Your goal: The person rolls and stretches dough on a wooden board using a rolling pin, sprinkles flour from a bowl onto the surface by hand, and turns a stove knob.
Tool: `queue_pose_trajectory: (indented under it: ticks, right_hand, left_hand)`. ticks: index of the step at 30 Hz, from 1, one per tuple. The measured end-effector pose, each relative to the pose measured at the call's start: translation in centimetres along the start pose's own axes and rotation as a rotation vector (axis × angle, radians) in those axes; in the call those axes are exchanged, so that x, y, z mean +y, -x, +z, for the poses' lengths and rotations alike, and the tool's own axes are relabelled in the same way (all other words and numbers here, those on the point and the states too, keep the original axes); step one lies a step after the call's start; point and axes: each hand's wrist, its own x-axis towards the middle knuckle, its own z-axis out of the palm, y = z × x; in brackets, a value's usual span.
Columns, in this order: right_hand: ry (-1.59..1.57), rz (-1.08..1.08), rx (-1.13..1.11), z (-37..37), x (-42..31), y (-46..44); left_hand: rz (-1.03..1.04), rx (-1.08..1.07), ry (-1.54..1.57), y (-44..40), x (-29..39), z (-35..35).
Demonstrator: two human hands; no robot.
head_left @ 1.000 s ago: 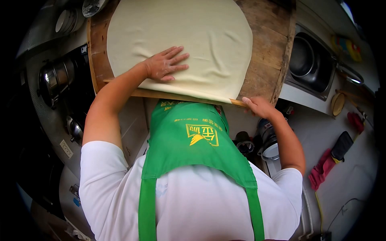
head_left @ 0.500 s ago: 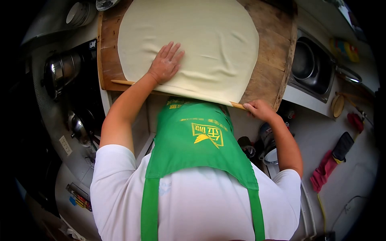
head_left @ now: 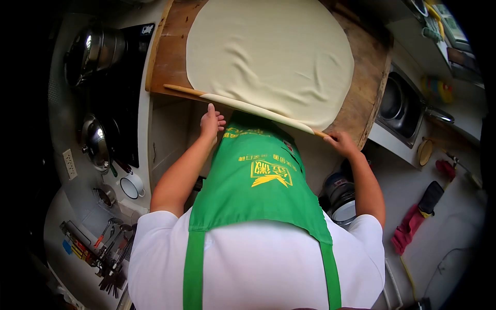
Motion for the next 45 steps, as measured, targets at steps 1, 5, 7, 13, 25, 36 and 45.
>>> queue_pose_trajectory:
  ticks: [1,5,7,13,25,36,45]
  right_hand:
    - [-0.012,0.032,-0.009,0.0,-0.2,0.2]
    - [0.072,-0.006,0.094,1.2,0.0,1.3]
    - [0.232,-0.125,0.233,1.9,-1.0,1.7]
    - [0.359,-0.170,0.281,4.0,-1.1,2.0]
    - [0.021,-0.322,0.348,5.5,-1.1,2.5]
    - [0.147,-0.420,0.477,6.6,-2.4,3.0]
    - [0.326,-0.585,0.578,6.7,-2.8,2.5]
  left_hand:
    - [-0.058,-0.062,0.101,-0.2,0.0,0.9]
    - [-0.011,-0.139,0.253,0.3,1.0,4.3]
    - [-0.064,-0.184,0.264,0.0,0.7,4.9]
    - [-0.050,-0.086,0.454,-0.7,0.0,6.4]
    - [-0.071,0.084,0.680,2.0,1.7,8.8]
    - [-0.027,0.255,0.663,0.1,-1.8,11.5]
    - [0.009,0.163,0.941,2.8,-2.0,11.2]
